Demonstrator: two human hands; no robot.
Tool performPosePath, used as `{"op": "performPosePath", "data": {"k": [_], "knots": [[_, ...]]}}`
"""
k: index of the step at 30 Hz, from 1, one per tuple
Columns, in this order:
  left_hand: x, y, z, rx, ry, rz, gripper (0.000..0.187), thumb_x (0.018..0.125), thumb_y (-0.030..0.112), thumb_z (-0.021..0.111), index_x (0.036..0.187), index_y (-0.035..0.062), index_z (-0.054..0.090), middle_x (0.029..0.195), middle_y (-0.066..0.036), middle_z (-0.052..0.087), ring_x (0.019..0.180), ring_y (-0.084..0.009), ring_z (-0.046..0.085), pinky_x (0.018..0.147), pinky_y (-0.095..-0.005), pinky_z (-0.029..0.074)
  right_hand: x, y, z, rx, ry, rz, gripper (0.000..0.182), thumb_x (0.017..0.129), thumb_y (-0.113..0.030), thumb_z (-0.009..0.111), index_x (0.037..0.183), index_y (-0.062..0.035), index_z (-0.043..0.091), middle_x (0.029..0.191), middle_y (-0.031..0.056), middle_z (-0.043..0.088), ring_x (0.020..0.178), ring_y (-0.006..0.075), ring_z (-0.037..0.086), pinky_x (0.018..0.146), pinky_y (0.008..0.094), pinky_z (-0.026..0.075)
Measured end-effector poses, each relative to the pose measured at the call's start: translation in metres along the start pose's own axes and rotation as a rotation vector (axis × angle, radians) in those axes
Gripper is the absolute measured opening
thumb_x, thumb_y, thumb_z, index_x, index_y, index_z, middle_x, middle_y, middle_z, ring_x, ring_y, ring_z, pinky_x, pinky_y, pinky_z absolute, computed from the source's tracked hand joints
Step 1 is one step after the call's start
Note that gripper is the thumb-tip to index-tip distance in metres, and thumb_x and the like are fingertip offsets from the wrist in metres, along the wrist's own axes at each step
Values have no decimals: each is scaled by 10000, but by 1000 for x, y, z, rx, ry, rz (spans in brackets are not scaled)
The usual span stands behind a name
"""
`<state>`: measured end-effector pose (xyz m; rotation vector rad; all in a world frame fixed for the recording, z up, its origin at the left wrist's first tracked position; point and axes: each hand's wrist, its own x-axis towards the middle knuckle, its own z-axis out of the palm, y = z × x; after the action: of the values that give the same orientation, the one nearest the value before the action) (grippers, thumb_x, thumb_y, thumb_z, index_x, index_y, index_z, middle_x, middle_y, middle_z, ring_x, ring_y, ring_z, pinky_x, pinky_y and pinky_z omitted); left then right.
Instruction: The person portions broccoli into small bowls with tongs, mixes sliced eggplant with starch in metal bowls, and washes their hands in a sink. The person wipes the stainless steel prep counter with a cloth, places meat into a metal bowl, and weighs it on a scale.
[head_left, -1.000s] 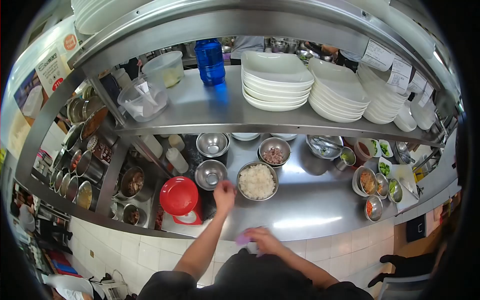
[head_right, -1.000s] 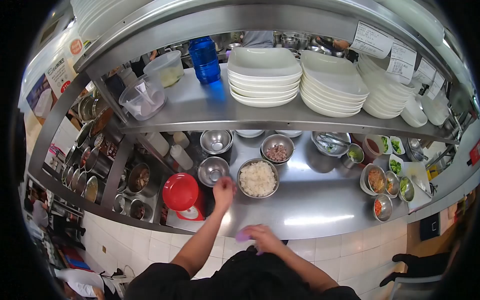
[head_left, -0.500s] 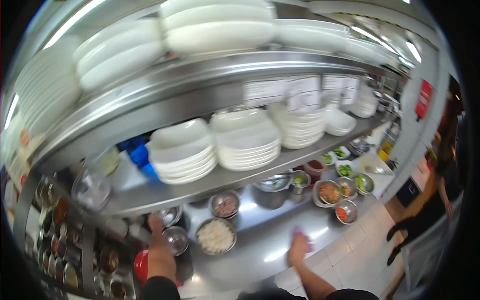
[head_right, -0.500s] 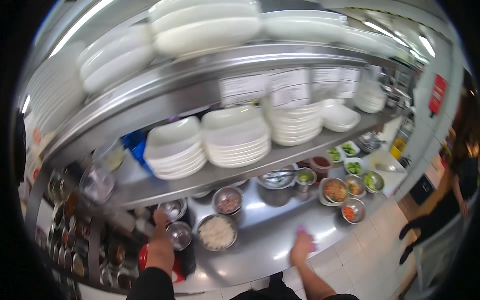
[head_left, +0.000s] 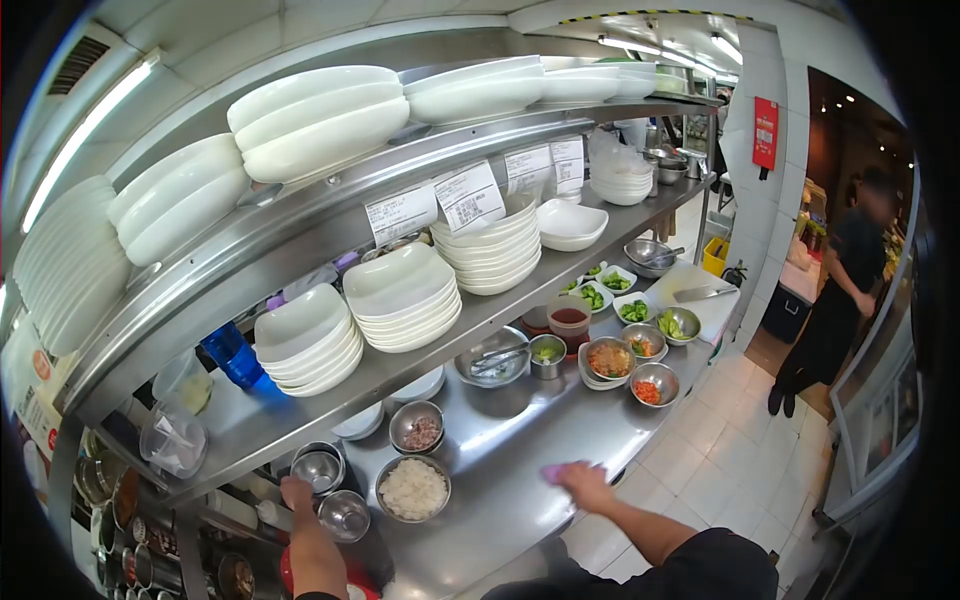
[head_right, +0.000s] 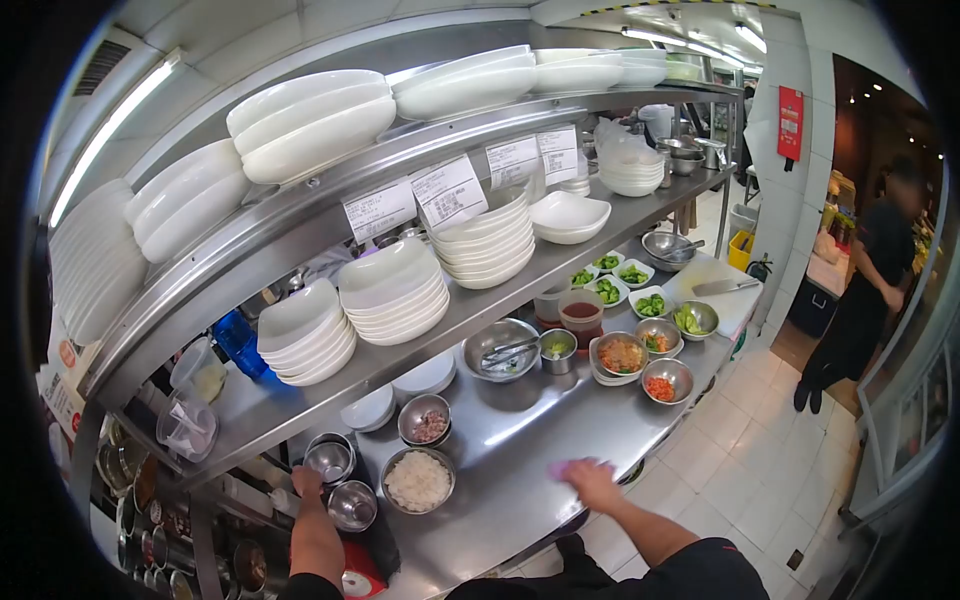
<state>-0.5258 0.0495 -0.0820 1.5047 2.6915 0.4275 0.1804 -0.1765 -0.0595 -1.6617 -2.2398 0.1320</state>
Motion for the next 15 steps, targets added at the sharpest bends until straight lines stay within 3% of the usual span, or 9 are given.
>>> {"op": "performPosePath", "data": {"k": [1,4,6,7,9,10,11,13,15], "knots": [[-5,5,-7,-4,-1,3,233,826,80,597,1006,-50,525,1011,-246,637,752,-323,691,591,-414,589,-3,7,-18,-113,37,179,433,788,-93,575,1215,-155,537,1289,95,523,1166,354,470,841,525,410],[-19,24,-26,53,33,7,298,809,77,594,1049,-84,520,1139,-283,581,953,-318,649,829,-493,526,-7,15,-11,-95,303,430,430,757,-62,565,1185,-82,518,1258,146,508,1093,381,472,901,491,389],[-25,34,-34,-415,448,-173,391,787,102,633,1111,-81,514,1199,-301,542,1056,-355,587,972,-527,404,-13,-13,12,-167,203,413,465,732,-65,584,1192,-69,515,1160,174,529,1049,372,485,885,492,399],[-29,40,-43,-413,448,-180,391,787,102,633,1111,-81,514,1199,-301,542,1056,-355,587,972,-527,404,-19,-31,32,-232,114,325,512,703,-85,622,1204,-90,515,1151,159,532,1017,356,508,841,499,426],[-51,51,-71,-524,627,-138,370,819,20,555,1141,-56,388,1051,-285,574,920,-385,643,683,-426,599,-31,-91,33,-179,-150,81,523,745,-97,595,1256,-162,508,1248,135,491,1087,361,497,812,539,445],[-73,66,-94,-517,625,-152,370,819,20,555,1141,-56,388,1051,-285,574,920,-385,643,683,-426,599,-39,-106,47,-104,-139,-118,505,763,-97,592,1257,-169,511,1234,124,505,1062,357,513,817,523,453],[-97,86,-120,-862,473,-168,341,812,-1,551,1109,-35,387,1018,-250,556,868,-360,645,597,-417,604,-47,-114,58,-27,-127,-318,488,782,-98,589,1258,-177,514,1220,113,520,1037,353,528,822,507,461],[-114,88,-122,-1235,309,-75,289,805,-45,542,1031,19,373,922,-145,488,701,-279,614,422,-406,587,-32,-115,77,278,-236,-341,467,808,-104,583,1264,-164,505,1198,108,534,1008,355,541,836,486,466],[-181,132,-160,-1347,92,7,225,814,-29,543,993,28,419,893,-119,509,648,-216,596,439,-353,591,-22,-116,63,679,-226,-234,456,841,-103,579,1283,-128,473,1141,117,556,964,338,565,858,426,472]]}}
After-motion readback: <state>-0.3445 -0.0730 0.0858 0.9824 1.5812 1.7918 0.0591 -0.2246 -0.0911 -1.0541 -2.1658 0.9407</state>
